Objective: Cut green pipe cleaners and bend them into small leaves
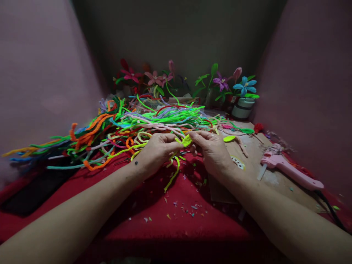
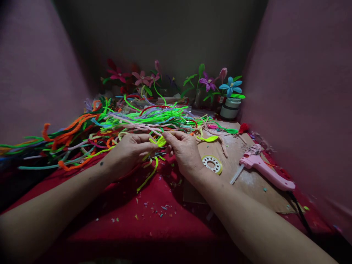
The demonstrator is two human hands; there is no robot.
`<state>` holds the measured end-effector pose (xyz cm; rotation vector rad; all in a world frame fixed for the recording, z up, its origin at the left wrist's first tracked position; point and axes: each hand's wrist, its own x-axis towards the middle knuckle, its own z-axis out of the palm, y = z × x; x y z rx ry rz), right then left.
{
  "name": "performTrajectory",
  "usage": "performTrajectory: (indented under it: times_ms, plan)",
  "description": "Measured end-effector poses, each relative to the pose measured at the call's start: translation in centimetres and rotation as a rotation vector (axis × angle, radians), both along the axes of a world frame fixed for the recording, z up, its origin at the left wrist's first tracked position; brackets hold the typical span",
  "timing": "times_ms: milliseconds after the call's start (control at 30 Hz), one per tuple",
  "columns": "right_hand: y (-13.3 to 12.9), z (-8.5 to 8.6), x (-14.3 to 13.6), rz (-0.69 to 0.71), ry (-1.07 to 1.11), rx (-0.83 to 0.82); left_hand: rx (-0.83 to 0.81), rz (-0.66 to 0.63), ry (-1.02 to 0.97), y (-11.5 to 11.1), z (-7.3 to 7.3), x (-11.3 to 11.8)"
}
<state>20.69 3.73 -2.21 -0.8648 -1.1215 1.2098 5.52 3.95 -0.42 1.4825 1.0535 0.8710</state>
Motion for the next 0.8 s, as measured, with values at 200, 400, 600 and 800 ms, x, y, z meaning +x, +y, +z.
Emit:
performTrajectory:
  times_ms: [200, 400, 600, 800]
  plan:
    - [-0.03, 0.22, 0.07, -0.082, 0.046, -0.031, -0.026, -0.009, -0.030, 0.04, 0.00, -0.09]
    - [-0.17, 0.53, -0.20, -0.018, 0.092, -0.026, 0.010, 0.026, -0.030, 0.18, -0.05, -0.21]
    - [-0.19, 0.46, -0.25, 0.000, 0.069, -0.046, 0.100, 0.071, 0.042, -0.06, 0.02, -0.04]
    - [-0.11, 0.19, -0.17, -0.011, 0.033, -0.065, 0.267, 0.113, 0.203, -0.47, 0.05, 0.40]
